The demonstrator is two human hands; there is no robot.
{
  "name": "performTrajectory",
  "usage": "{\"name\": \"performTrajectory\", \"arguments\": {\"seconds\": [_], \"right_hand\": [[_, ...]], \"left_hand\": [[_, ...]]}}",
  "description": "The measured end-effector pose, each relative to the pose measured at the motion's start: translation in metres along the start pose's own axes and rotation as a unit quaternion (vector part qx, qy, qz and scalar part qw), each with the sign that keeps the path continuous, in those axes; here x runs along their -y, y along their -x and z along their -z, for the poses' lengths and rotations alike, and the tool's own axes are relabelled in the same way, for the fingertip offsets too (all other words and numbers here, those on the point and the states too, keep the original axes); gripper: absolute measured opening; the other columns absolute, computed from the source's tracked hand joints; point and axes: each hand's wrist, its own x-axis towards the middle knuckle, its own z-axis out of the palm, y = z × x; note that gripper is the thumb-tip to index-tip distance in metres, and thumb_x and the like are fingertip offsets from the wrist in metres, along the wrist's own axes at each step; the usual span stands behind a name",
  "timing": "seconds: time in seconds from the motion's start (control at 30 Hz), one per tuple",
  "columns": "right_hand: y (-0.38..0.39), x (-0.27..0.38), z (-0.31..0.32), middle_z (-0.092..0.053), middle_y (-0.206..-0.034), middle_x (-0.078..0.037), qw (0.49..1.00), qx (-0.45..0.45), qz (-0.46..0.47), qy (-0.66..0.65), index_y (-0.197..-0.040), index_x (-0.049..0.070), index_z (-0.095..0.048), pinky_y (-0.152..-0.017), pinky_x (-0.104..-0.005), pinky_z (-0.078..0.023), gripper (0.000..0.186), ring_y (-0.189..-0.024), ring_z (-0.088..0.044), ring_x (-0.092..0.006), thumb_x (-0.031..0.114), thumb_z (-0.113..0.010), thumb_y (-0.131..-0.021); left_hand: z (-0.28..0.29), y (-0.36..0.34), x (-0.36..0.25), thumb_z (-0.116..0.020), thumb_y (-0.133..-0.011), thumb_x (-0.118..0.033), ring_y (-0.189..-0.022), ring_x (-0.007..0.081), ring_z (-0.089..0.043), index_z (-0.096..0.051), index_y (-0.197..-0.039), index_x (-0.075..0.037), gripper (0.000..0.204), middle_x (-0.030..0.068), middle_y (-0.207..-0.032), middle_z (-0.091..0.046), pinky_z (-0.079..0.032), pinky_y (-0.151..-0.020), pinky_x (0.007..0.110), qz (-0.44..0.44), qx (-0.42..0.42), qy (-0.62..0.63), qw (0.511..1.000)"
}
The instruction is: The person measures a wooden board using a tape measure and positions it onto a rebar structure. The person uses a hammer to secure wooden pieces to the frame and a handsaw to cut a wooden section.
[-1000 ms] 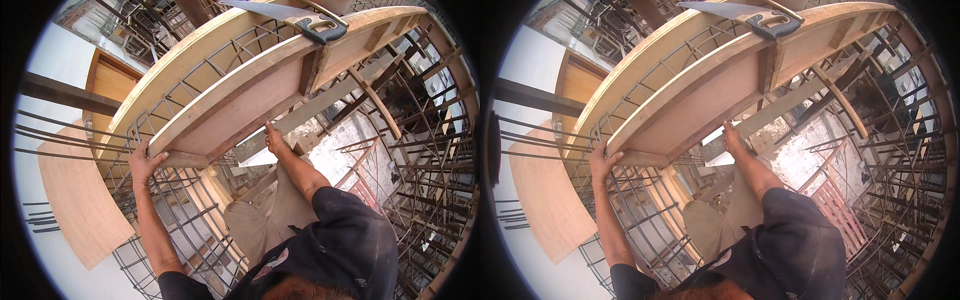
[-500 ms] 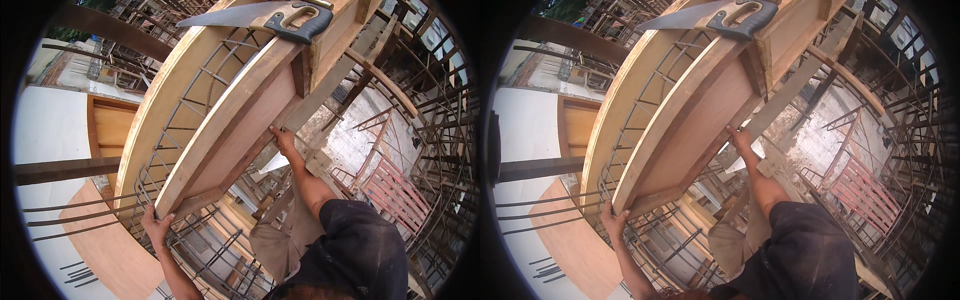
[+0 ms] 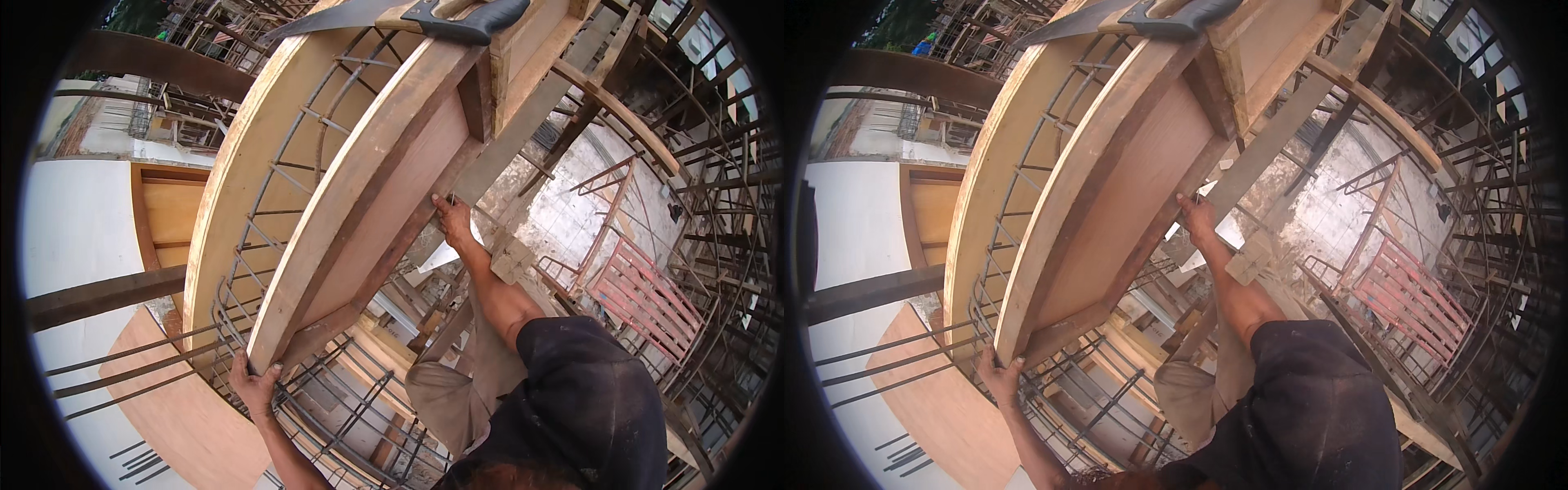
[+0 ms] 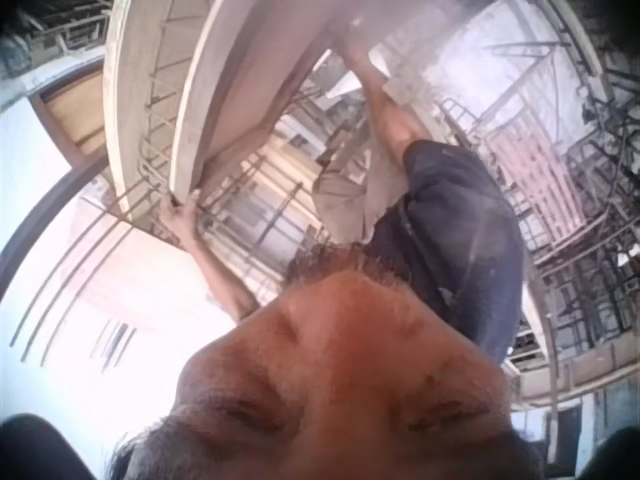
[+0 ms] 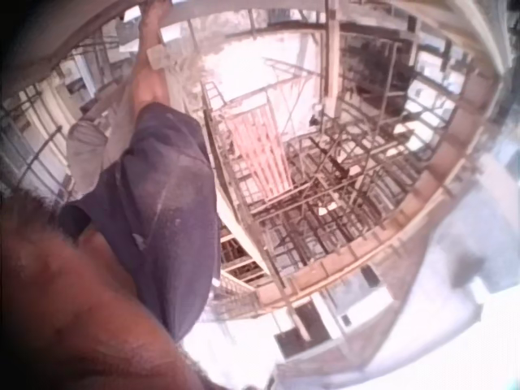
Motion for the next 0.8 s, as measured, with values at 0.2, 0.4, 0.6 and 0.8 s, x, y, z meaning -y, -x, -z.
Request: {"name": "performTrajectory", "arguments": {"seconds": [0.2,0.4,0.6,0.8], "right_hand": [[-0.004,-0.014,-0.008,-0.058,-0.079,0.0,0.999,-0.012,0.02,-0.04,-0.105,0.006,-0.062,-0.052,-0.0275,-0.039,0.034,-0.061,-0.049,-0.0107,0.023,-0.084,-0.085],[-0.007,-0.003,0.001,-0.046,-0.061,0.004,0.999,-0.016,0.032,-0.031,-0.08,0.014,-0.055,-0.037,-0.0256,-0.025,0.031,-0.043,-0.034,-0.0071,0.023,-0.085,-0.085],[-0.017,-0.011,0.006,-0.045,-0.063,0.005,0.998,0.048,0.033,0.01,-0.082,0.015,-0.058,-0.039,-0.0255,-0.025,0.027,-0.047,-0.037,-0.0072,0.029,-0.078,-0.092],[-0.017,-0.008,0.012,-0.045,-0.065,0.004,0.994,0.086,0.055,0.046,-0.089,0.014,-0.059,-0.04,-0.0247,-0.028,0.025,-0.049,-0.037,-0.0075,0.034,-0.073,-0.096]], "left_hand": [[0.004,-0.003,-0.004,-0.089,-0.062,-0.065,-0.097,0.0271,-0.069,-0.065,-0.115,0.007,0.093,0.0162,-0.105,-0.07,-0.054,-0.089,0.038,0.061,0.045,0.044,0.996],[-0.002,-0.047,-0.011,-0.092,-0.058,-0.059,-0.096,0.0285,-0.074,-0.069,-0.116,0.002,0.087,0.0189,-0.103,-0.074,-0.056,-0.087,0.036,0.06,0.075,-0.009,0.995],[-0.006,-0.028,0.0,-0.087,-0.055,-0.069,-0.09,0.0309,-0.074,-0.072,-0.115,-0.003,0.091,0.0154,-0.104,-0.075,-0.058,-0.085,0.041,0.018,-0.006,-0.075,0.997],[-0.001,-0.023,-0.022,-0.086,-0.057,-0.07,-0.095,0.0314,-0.074,-0.071,-0.119,-0.004,0.091,0.0147,-0.103,-0.075,-0.059,-0.084,0.039,0.075,0.029,-0.083,0.993]]}}
